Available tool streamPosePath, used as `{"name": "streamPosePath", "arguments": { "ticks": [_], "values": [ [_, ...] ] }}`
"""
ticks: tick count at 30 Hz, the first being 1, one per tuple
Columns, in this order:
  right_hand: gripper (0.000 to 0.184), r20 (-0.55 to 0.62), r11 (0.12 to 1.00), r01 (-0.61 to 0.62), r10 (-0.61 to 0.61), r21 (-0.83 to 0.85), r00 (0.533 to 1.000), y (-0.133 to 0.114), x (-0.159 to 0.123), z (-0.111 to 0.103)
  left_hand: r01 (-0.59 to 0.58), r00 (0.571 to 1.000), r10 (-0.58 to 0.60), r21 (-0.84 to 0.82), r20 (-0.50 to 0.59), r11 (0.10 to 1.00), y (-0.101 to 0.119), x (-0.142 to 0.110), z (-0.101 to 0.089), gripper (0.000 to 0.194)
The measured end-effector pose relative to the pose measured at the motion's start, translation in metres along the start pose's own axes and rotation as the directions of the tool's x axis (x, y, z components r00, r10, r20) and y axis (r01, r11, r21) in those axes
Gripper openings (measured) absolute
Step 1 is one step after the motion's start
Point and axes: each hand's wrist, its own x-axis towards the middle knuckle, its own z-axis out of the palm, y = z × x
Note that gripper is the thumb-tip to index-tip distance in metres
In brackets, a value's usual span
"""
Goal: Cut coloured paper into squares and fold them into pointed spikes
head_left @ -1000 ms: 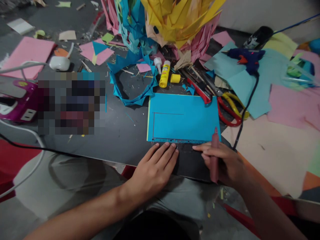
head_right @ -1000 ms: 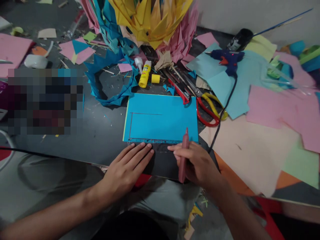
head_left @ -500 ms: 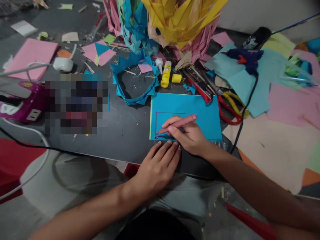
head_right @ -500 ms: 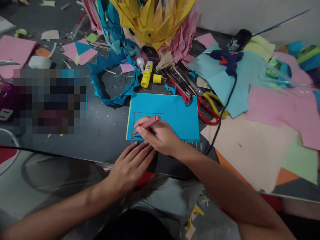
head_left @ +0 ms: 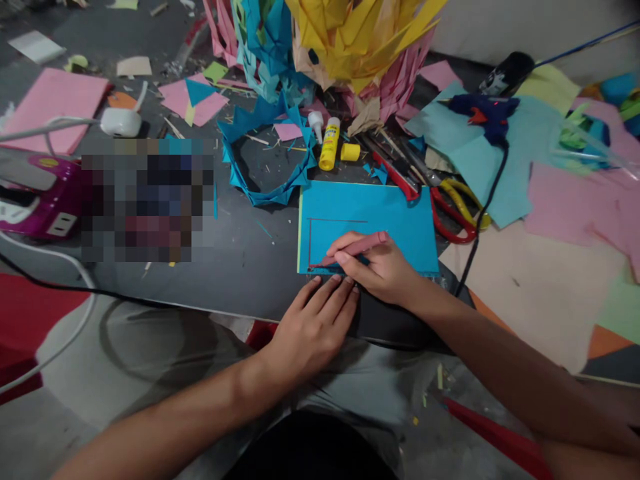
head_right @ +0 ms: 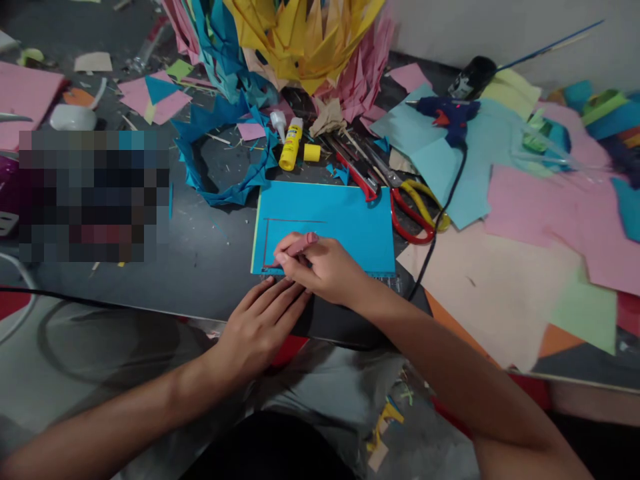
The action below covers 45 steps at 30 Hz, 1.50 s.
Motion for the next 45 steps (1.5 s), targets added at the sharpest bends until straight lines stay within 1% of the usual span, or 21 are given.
{"name": "streamPosePath", "arguments": {
  "ticks": [4,9,15,20,31,34,36,40,42,45],
  "values": [
    [0.019,-0.050,0.996,-0.025,0.021,-0.088,0.999,0.006,-0.010,-0.014,-0.002,1.000,0.002,-0.008,0.002,1.000,-0.001,0.000,0.000,0.039],
    [0.019,-0.137,0.993,-0.030,0.014,-0.111,0.990,0.017,-0.024,-0.025,-0.006,1.000,0.006,-0.011,0.011,1.000,0.000,0.000,-0.001,0.038],
    [0.019,-0.210,0.995,-0.041,0.021,-0.090,0.977,0.020,-0.029,-0.026,-0.016,1.000,0.016,-0.008,0.017,1.000,-0.001,0.000,-0.002,0.041],
    [0.023,-0.219,0.994,-0.048,0.025,-0.100,0.975,0.020,-0.029,-0.026,-0.023,0.999,0.023,0.005,0.029,1.000,-0.002,0.000,-0.003,0.041],
    [0.021,-0.242,0.994,-0.048,0.023,-0.100,0.970,0.021,-0.028,-0.026,-0.011,1.000,0.011,0.000,0.009,1.000,-0.002,0.001,-0.002,0.041],
    [0.021,-0.243,0.996,-0.046,0.026,-0.077,0.970,0.021,-0.028,-0.027,-0.013,1.000,0.013,-0.007,0.020,1.000,-0.002,0.001,-0.002,0.041],
    [0.021,-0.271,0.997,-0.069,0.060,-0.025,0.961,0.021,-0.028,-0.028,-0.014,1.000,0.014,-0.010,0.025,1.000,-0.002,0.001,-0.002,0.042],
    [0.020,-0.382,0.989,-0.107,0.137,0.098,0.914,0.023,-0.028,-0.028,0.000,0.999,0.001,-0.015,0.033,1.000,-0.003,0.002,-0.003,0.043],
    [0.020,-0.374,0.989,-0.101,0.135,0.108,0.917,0.024,-0.028,-0.029,0.005,0.999,-0.005,-0.018,0.040,1.000,-0.003,0.002,-0.003,0.043],
    [0.020,-0.296,0.993,-0.088,0.107,0.077,0.949,0.023,-0.028,-0.028,0.007,0.999,-0.006,-0.018,0.049,1.000,-0.004,0.002,-0.004,0.042]
  ]
}}
